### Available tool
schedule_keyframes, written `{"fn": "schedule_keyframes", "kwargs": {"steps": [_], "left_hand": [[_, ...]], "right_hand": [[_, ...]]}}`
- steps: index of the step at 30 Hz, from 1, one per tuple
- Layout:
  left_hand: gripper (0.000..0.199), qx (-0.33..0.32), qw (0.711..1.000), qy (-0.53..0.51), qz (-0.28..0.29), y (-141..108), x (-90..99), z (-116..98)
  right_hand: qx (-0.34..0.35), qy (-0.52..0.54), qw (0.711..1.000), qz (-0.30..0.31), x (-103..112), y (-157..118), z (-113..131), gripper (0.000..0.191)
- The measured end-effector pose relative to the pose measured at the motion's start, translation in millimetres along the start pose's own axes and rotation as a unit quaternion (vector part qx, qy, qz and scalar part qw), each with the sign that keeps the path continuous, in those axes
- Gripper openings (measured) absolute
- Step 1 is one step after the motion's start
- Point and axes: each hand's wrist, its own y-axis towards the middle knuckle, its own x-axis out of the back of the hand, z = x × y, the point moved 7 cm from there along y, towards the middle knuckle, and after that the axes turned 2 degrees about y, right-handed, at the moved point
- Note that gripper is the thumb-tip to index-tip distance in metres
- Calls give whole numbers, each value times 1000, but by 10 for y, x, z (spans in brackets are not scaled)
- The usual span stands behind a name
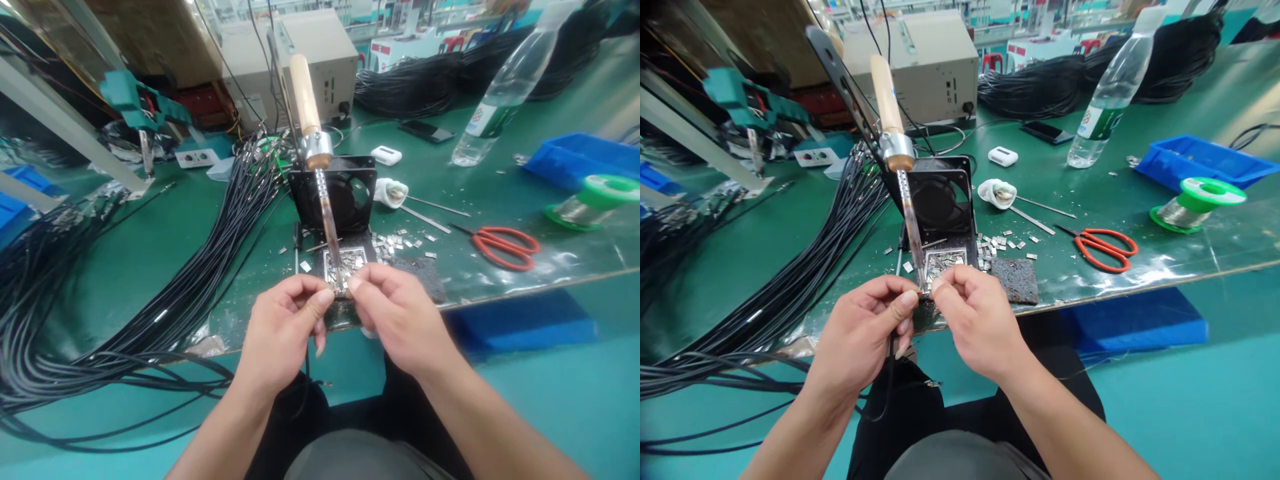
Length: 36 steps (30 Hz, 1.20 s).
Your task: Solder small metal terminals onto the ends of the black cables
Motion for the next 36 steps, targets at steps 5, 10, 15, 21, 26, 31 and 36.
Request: {"fn": "schedule_keyframes", "kwargs": {"steps": [5,10,15,21,26,31,36], "left_hand": [[30,-7,1000,-4,2,12,2,17],[29,-15,1000,-11,2,4,-2,14],[28,-19,1000,-9,4,-3,-3,14],[29,-19,1000,-3,0,-5,-2,12],[30,-20,1000,2,-3,-11,-1,15],[30,-19,1000,1,-3,-7,3,28],[31,-19,1000,4,-4,-11,13,30]], "right_hand": [[2,9,1000,-4,2,5,-5,26],[3,7,1000,-4,-9,-2,-9,28],[4,8,1000,-5,0,-11,-20,26],[4,1,1000,-6,4,-9,-22,24],[-2,4,1000,-8,4,-5,-29,26],[-3,4,1000,-9,1,-10,-32,24],[-7,6,1000,-9,0,0,-44,25]]}}
